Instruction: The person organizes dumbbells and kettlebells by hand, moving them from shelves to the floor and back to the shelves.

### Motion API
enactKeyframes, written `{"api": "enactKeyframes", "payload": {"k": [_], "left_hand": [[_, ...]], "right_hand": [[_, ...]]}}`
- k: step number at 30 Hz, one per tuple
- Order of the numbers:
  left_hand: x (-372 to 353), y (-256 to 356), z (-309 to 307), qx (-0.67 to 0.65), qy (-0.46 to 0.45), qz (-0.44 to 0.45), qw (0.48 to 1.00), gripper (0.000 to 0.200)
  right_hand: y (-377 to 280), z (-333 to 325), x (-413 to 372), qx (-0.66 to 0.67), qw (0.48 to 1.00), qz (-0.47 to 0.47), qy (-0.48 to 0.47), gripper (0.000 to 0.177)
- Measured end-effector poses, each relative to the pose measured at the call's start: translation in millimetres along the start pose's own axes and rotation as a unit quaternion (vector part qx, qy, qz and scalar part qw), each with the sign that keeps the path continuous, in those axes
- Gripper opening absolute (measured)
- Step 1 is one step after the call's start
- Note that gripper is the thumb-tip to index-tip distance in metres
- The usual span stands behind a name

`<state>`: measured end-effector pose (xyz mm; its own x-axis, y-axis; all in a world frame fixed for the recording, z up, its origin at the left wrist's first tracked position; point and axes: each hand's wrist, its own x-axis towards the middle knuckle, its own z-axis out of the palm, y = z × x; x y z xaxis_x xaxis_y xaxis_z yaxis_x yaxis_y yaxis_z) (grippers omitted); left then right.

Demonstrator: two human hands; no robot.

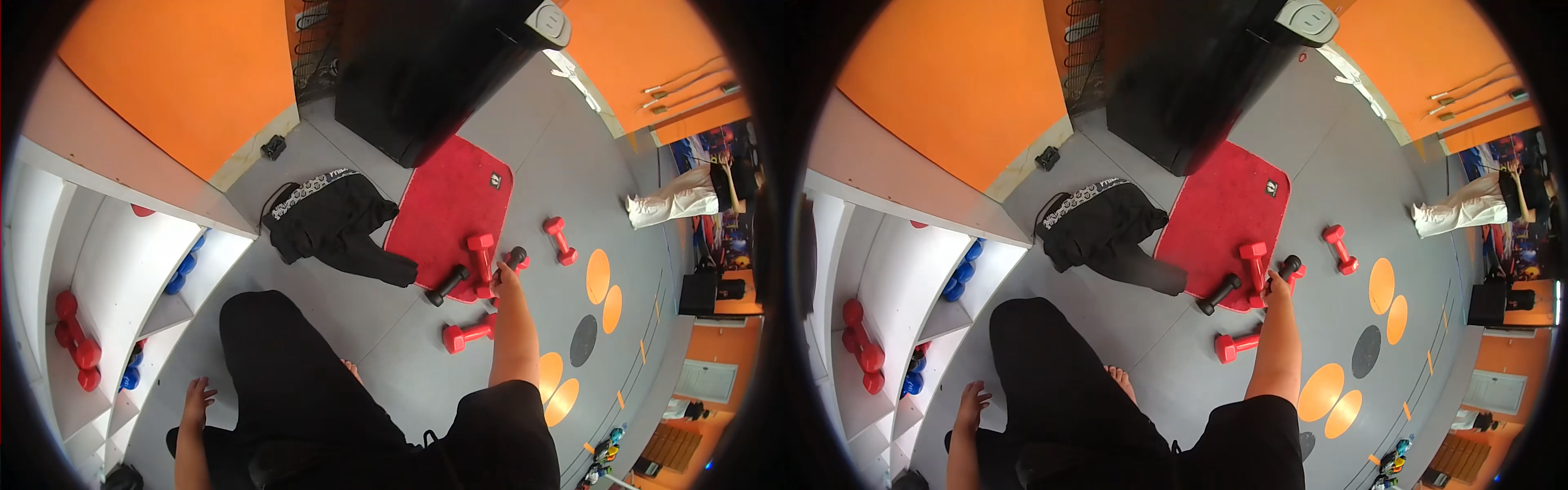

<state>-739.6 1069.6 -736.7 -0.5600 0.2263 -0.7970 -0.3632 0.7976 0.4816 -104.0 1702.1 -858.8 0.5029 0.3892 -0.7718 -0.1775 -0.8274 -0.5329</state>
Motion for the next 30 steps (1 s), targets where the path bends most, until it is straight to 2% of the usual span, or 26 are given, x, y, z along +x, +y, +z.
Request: {"api": "enactKeyframes", "payload": {"k": [2, 3, 5, 7, 9, 11, 13, 14, 16, 17, 18, 19, 20, 21, 22, 23, 24, 25, 27, 29, 30], "left_hand": [[-4, 9, 15, -0.006, -0.052, -0.027, 0.998, 0.052], [-5, 13, 21, -0.005, -0.051, -0.031, 0.998, 0.052], [-11, 14, 28, 0.018, -0.063, -0.026, 0.998, 0.052], [-10, 8, 27, 0.03, -0.063, -0.033, 0.997, 0.051], [-14, 6, 24, 0.038, -0.064, -0.04, 0.996, 0.051], [-22, 8, 26, 0.024, -0.061, -0.012, 0.998, 0.048], [-25, 0, 24, 0.023, -0.054, -0.021, 0.998, 0.048], [-25, -4, 21, 0.025, -0.046, -0.029, 0.998, 0.048], [-19, -16, 18, 0.027, -0.038, -0.034, 0.998, 0.048], [-15, -24, 18, 0.029, -0.027, -0.04, 0.998, 0.048], [-11, -31, 17, 0.021, -0.022, -0.041, 0.999, 0.048], [-4, -36, 16, 0.027, -0.015, -0.021, 0.999, 0.046], [2, -41, 16, 0.031, -0.007, -0.001, 0.999, 0.045], [4, -42, 18, 0.04, -0.008, 0.006, 0.999, 0.045], [7, -40, 22, 0.042, 0.0, 0.015, 0.999, 0.044], [16, -47, 27, 0.023, -0.013, 0.041, 0.999, 0.045], [21, -61, 25, 0.002, -0.015, 0.063, 0.998, 0.045], [23, -64, 25, 0.019, -0.013, 0.092, 0.996, 0.047], [7, -51, 26, 0.048, -0.001, 0.127, 0.991, 0.05], [-2, -40, 26, 0.067, 0.016, 0.156, 0.985, 0.05], [-2, -39, 23, 0.08, 0.023, 0.176, 0.981, 0.049]], "right_hand": [[1, 0, 10, 0.088, 0.994, -0.014, -0.064, 0.02], [0, 1, 16, 0.084, 0.994, -0.012, -0.062, 0.02], [-3, 6, 32, 0.083, 0.984, -0.048, -0.149, 0.017], [-1, 13, 35, 0.09, 0.982, -0.05, -0.161, 0.015], [-1, 21, 17, 0.016, 0.983, -0.115, -0.142, 0.016], [15, 28, 53, 0.027, 0.982, -0.15, -0.114, 0.018], [25, 22, 110, -0.137, 0.944, -0.301, 0.007, 0.021], [23, 21, 89, -0.138, 0.943, -0.303, 0.006, 0.021], [19, 21, 20, -0.137, 0.96, -0.238, -0.056, 0.085], [30, 14, 35, -0.139, 0.958, -0.242, -0.062, 0.085], [49, 2, 68, -0.308, 0.88, -0.36, 0.016, 0.085], [49, 13, 44, -0.456, 0.754, -0.463, 0.094, 0.085], [35, 6, 16, -0.457, 0.749, -0.472, 0.085, 0.085], [44, 21, -67, -0.323, 0.895, -0.303, 0.056, 0.088], [72, 14, -22, -0.328, 0.889, -0.317, 0.037, 0.088], [89, 14, 17, -0.401, 0.754, -0.512, 0.093, 0.088], [87, 22, -27, -0.387, 0.788, -0.478, -0.045, 0.084], [117, 32, -10, -0.274, 0.788, -0.54, -0.108, 0.071], [134, 64, -124, -0.285, 0.864, -0.297, -0.291, 0.059], [163, 107, -218, -0.251, 0.747, -0.422, -0.448, 0.036], [169, 123, -291, -0.28, 0.674, -0.496, -0.47, 0.031]]}}
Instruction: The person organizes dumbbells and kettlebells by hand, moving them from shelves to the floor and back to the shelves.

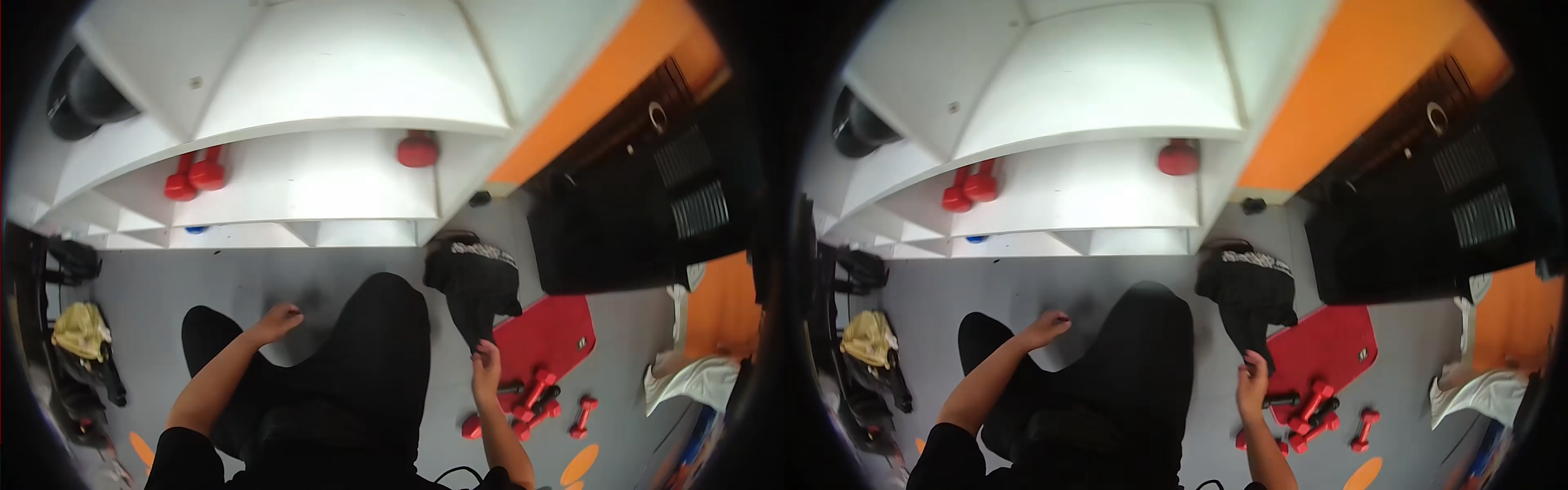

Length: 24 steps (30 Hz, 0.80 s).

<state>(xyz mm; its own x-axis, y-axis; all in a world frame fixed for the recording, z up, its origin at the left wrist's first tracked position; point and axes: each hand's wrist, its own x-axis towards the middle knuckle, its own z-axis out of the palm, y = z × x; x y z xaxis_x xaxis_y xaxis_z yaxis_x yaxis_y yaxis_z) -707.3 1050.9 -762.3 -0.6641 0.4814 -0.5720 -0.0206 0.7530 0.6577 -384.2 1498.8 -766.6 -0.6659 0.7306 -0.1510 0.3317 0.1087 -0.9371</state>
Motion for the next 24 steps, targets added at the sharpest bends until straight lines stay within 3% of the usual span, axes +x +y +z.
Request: {"api": "enactKeyframes", "payload": {"k": [2, 3, 5, 7, 10, 13, 15, 17, 21, 23, 24], "left_hand": [[-1, 14, -9, -0.058, 0.014, 0.002, 0.998, 0.049], [-4, 16, -12, -0.106, 0.011, 0.008, 0.994, 0.049], [0, -6, -6, -0.172, 0.04, -0.018, 0.984, 0.048], [0, -14, -5, -0.237, 0.063, -0.037, 0.969, 0.048], [-22, 3, -10, 0.063, 0.035, -0.016, 0.997, 0.051], [-27, -11, 4, 0.039, -0.01, 0.043, 0.998, 0.05], [-31, -15, 9, 0.025, -0.011, 0.036, 0.999, 0.052], [-41, -8, 6, 0.109, -0.003, 0.01, 0.994, 0.053], [-58, -6, 2, 0.095, 0.029, -0.001, 0.995, 0.049], [-66, -1, -4, 0.08, 0.068, -0.001, 0.994, 0.044], [-72, 6, -9, 0.081, 0.092, 0.003, 0.992, 0.04]], "right_hand": [[-138, 57, 22, -0.157, 0.961, -0.206, -0.1, 0.025], [-190, 79, 32, -0.246, 0.899, -0.326, -0.158, 0.023], [-260, 126, 53, -0.294, 0.828, -0.412, -0.241, 0.026], [-292, 174, 85, -0.27, 0.825, -0.453, -0.204, 0.034], [-312, 233, 159, -0.195, 0.873, -0.437, -0.092, 0.05], [-323, 264, 247, -0.257, 0.896, -0.36, -0.048, 0.057], [-331, 282, 303, -0.337, 0.902, -0.242, -0.117, 0.059], [-329, 292, 331, -0.392, 0.825, -0.396, -0.089, 0.057], [-345, 305, 316, -0.501, 0.793, -0.345, -0.034, 0.059], [-323, 309, 307, -0.577, 0.725, -0.372, 0.047, 0.06], [-326, 313, 302, -0.577, 0.719, -0.385, 0.04, 0.06]]}}
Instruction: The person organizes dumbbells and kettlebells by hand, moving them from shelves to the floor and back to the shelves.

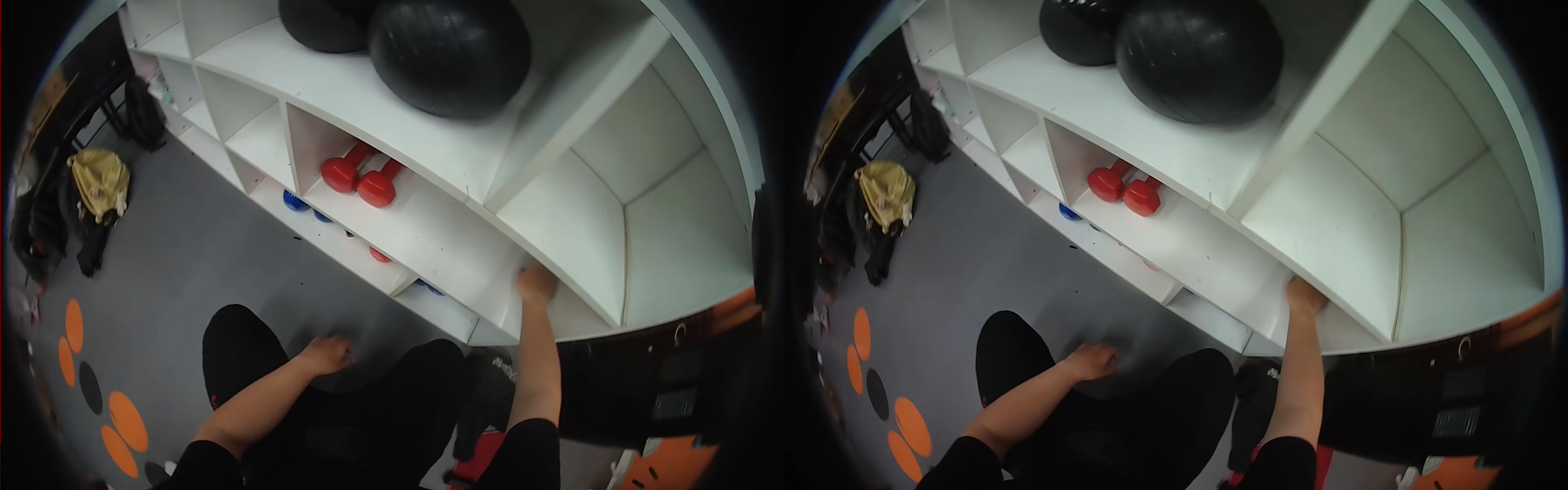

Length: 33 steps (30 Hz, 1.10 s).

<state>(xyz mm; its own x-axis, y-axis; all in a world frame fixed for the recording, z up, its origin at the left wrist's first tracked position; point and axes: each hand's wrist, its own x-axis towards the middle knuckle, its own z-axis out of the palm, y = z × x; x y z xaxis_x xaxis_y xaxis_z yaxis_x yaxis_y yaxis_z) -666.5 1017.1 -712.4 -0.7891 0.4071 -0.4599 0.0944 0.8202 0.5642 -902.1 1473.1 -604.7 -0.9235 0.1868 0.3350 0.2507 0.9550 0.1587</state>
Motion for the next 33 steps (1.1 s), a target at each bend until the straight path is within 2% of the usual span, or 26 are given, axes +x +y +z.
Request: {"api": "enactKeyframes", "payload": {"k": [1, 3, 5, 9, 11, 13, 14, 16, 18, 20, 23, 24, 26, 28, 29, 31, 33], "left_hand": [[-2, 8, -11, -0.006, 0.007, -0.006, 1.0, 0.04], [-1, 23, -38, 0.013, 0.178, 0.026, 0.984, 0.029], [20, 37, -76, 0.059, 0.36, 0.106, 0.925, 0.024], [98, 71, -198, 0.128, 0.478, 0.221, 0.84, 0.025], [144, 78, -246, 0.18, 0.482, 0.162, 0.842, 0.029], [200, 64, -276, 0.263, 0.434, 0.09, 0.857, 0.035], [208, 68, -282, 0.266, 0.431, 0.089, 0.857, 0.035], [225, 79, -293, 0.212, 0.4, 0.013, 0.891, 0.043], [248, 68, -290, 0.256, 0.391, 0.019, 0.884, 0.044], [266, 56, -283, 0.325, 0.334, -0.006, 0.884, 0.048], [271, 44, -258, 0.346, 0.358, -0.005, 0.867, 0.052], [263, 41, -248, 0.322, 0.354, 0.047, 0.877, 0.054], [195, 75, -220, 0.266, 0.41, 0.124, 0.864, 0.056], [121, 87, -191, 0.156, 0.349, 0.238, 0.893, 0.06], [97, 85, -180, 0.157, 0.353, 0.232, 0.893, 0.06], [55, 69, -168, 0.266, 0.215, 0.259, 0.903, 0.064], [70, 54, -173, 0.3, 0.275, 0.295, 0.865, 0.068]], "right_hand": [[-8, -15, -2, 0.021, 0.999, 0.02, -0.014, 0.06], [-12, -35, 0, 0.045, 0.997, 0.046, -0.035, 0.059], [-10, -41, 2, 0.047, 0.985, 0.061, -0.156, 0.057], [4, -20, 0, 0.124, 0.981, 0.064, -0.134, 0.053], [5, -17, -2, 0.099, 0.991, 0.05, -0.081, 0.053], [8, -15, -3, 0.109, 0.989, 0.056, -0.083, 0.053], [8, -12, -3, 0.119, 0.988, 0.054, -0.081, 0.054], [8, -7, -2, 0.13, 0.988, 0.048, -0.066, 0.054], [13, 1, -4, 0.134, 0.989, 0.048, -0.051, 0.054], [13, 12, -7, 0.144, 0.987, 0.027, 0.073, 0.05], [17, 13, -7, 0.153, 0.987, 0.038, 0.033, 0.05], [17, 8, -6, 0.137, 0.989, 0.048, 0.017, 0.051], [17, -2, -6, 0.125, 0.991, 0.052, -0.012, 0.052], [13, -3, -9, 0.118, 0.991, 0.053, -0.038, 0.053], [16, 0, -8, 0.097, 0.994, 0.044, -0.013, 0.054], [13, -2, -2, 0.085, 0.996, 0.018, 0.012, 0.054], [6, -19, -5, 0.157, 0.984, 0.059, -0.053, 0.053]]}}
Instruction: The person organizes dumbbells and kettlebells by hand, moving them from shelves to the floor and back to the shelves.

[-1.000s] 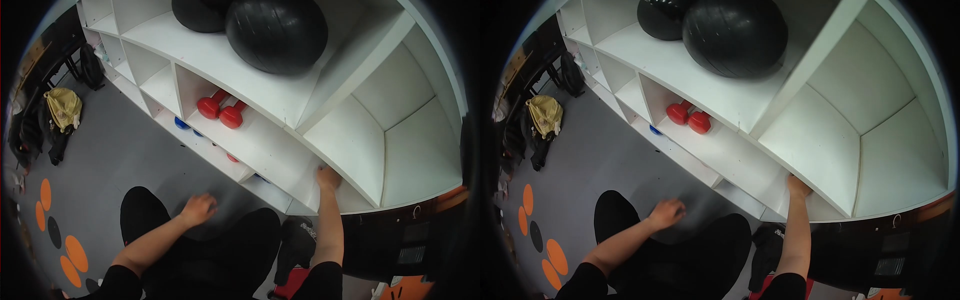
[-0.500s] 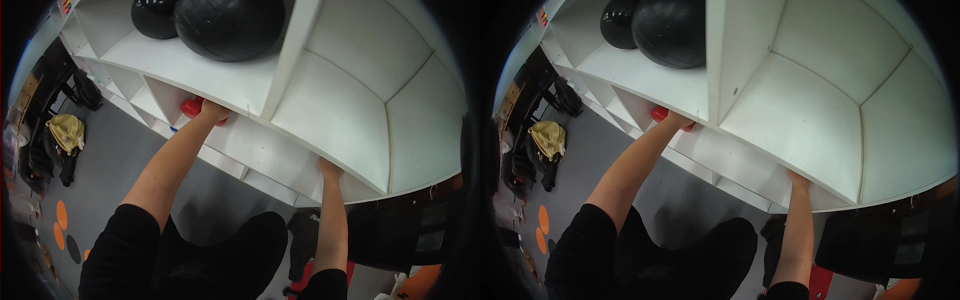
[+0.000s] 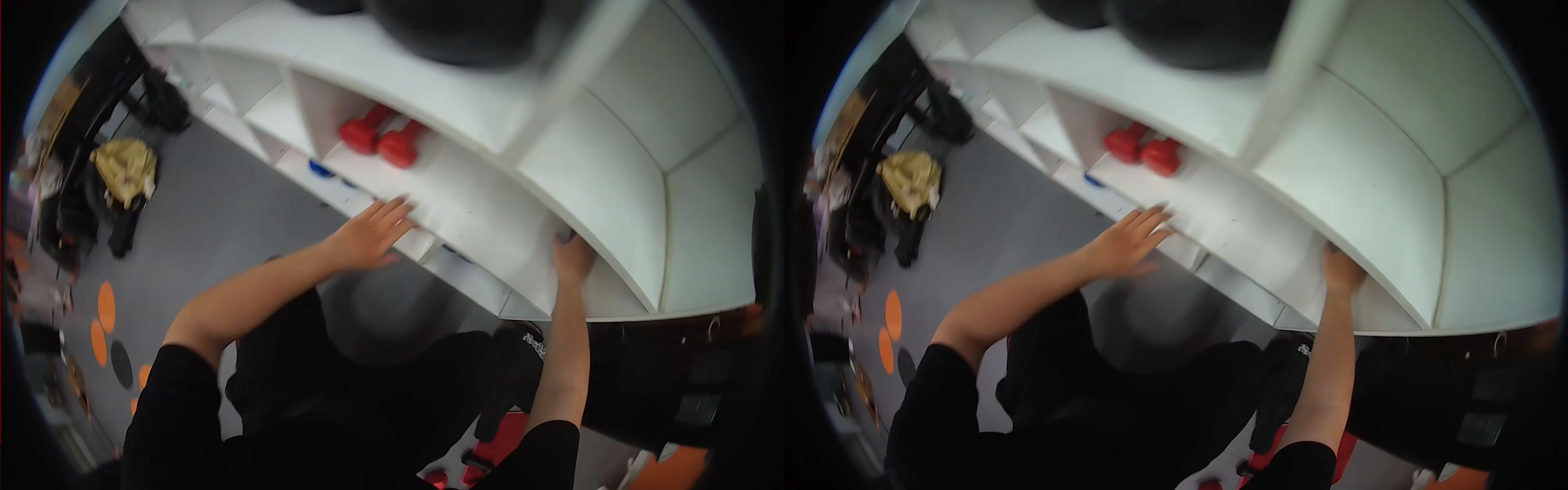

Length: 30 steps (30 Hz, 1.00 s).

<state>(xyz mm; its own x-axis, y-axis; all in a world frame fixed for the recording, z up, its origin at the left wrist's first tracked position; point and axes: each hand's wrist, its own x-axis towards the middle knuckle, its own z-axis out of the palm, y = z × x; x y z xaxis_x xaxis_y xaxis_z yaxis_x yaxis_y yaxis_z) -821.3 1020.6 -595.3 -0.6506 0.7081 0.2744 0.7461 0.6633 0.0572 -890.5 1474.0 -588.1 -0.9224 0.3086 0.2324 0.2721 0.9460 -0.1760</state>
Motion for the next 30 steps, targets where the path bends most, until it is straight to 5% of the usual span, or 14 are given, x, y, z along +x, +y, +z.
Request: {"api": "enactKeyframes", "payload": {"k": [1, 3, 5, 7, 9, 10, 12, 14, 16, 30], "left_hand": [[13, -11, 9, -0.019, 0.024, -0.001, 1.0, 0.073], [53, -33, 49, -0.049, 0.055, -0.01, 0.997, 0.086], [82, -38, 84, -0.059, 0.065, -0.031, 0.996, 0.095], [100, -30, 102, -0.161, -0.111, -0.274, 0.942, 0.11], [100, -25, 102, -0.13, -0.127, -0.283, 0.942, 0.114], [99, -21, 102, -0.088, -0.151, -0.279, 0.944, 0.117], [98, -23, 102, -0.093, -0.166, -0.279, 0.941, 0.116], [97, -23, 99, -0.108, -0.147, -0.271, 0.945, 0.117], [101, -23, 98, -0.11, -0.157, -0.279, 0.941, 0.117], [103, -24, 87, -0.125, -0.194, -0.281, 0.931, 0.115]], "right_hand": [[-7, 3, -5, -0.004, 1.0, -0.023, -0.008, 0.053], [-10, 8, -15, 0.004, 0.964, -0.126, 0.233, 0.048], [-39, 1, -61, 0.047, 0.952, -0.172, 0.249, 0.043], [-72, -1, -136, 0.288, 0.919, -0.257, 0.076, 0.03], [-94, -13, -191, 0.259, 0.863, -0.395, -0.179, 0.022], [-100, -7, -201, 0.23, 0.852, -0.34, -0.326, 0.027], [-80, 48, -198, 0.257, 0.882, -0.268, -0.291, 0.033], [-49, 130, -164, 0.244, 0.938, -0.063, -0.237, 0.041], [-2, 222, -112, 0.287, 0.951, -0.088, -0.078, 0.049], [-28, 245, -86, 0.53, 0.836, 0.067, -0.128, 0.046]]}}
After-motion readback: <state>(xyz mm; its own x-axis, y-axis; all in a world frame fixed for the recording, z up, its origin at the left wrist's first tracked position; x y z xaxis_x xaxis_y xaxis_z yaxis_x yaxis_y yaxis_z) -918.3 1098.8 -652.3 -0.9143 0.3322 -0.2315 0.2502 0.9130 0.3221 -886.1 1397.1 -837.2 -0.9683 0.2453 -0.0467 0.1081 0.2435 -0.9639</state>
